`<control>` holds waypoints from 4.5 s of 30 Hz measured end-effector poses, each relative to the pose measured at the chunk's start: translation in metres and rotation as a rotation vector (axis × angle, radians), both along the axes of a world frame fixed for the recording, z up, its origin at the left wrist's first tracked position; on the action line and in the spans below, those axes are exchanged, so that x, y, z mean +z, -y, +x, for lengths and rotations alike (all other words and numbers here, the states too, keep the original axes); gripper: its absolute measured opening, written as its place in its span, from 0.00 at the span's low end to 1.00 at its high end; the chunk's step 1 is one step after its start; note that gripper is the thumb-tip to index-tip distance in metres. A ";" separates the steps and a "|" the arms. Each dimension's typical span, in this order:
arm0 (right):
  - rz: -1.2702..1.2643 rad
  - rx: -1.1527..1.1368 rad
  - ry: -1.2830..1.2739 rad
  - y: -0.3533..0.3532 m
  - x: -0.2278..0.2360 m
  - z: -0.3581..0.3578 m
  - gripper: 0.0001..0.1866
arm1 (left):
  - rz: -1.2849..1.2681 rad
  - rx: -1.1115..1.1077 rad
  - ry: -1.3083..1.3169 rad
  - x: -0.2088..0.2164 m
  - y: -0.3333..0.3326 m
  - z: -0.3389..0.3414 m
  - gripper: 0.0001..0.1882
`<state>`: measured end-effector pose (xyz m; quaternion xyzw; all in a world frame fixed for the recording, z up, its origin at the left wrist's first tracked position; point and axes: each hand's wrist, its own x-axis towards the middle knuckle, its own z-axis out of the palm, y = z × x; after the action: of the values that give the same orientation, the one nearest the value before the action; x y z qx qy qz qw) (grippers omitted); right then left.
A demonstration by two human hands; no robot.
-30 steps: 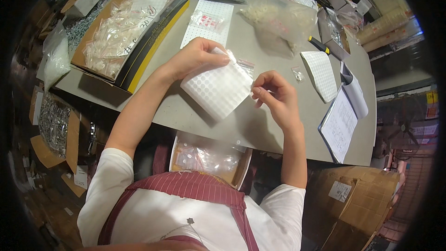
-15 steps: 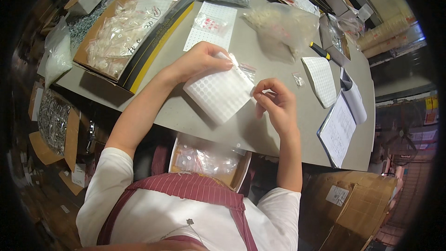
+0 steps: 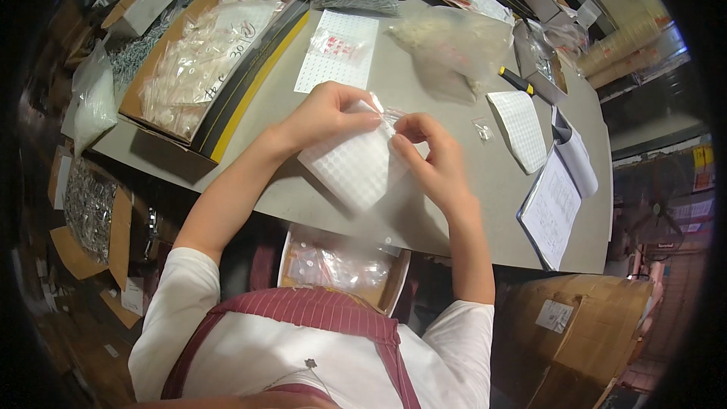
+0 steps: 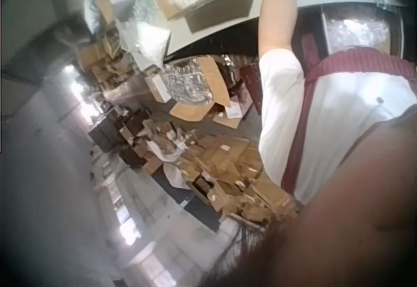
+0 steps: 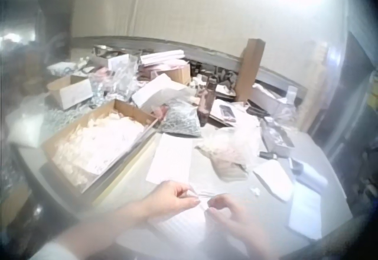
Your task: The person repeatedly peels small square stickers from a sheet and places them into a small plastic bag. The person handles the sticker sheet and bag by hand, working at a cluttered table with boxes and packaging materials nearby.
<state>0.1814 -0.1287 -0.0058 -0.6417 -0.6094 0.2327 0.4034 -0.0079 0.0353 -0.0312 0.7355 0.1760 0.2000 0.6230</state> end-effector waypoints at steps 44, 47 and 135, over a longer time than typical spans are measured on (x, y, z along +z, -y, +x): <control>-0.432 -0.103 0.188 0.020 0.004 0.061 0.08 | -0.452 0.458 0.440 0.009 -0.054 -0.022 0.12; -0.401 -0.087 0.303 0.016 -0.003 0.052 0.09 | -0.447 0.451 0.442 0.011 -0.053 -0.024 0.12; -0.272 -0.041 0.728 -0.042 -0.010 0.023 0.09 | -0.932 0.257 0.677 0.011 -0.080 -0.047 0.10</control>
<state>0.2047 -0.0864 -0.0153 -0.7419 -0.6634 0.0601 0.0766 -0.0548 0.1157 -0.0205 0.2523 0.1243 0.3990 0.8728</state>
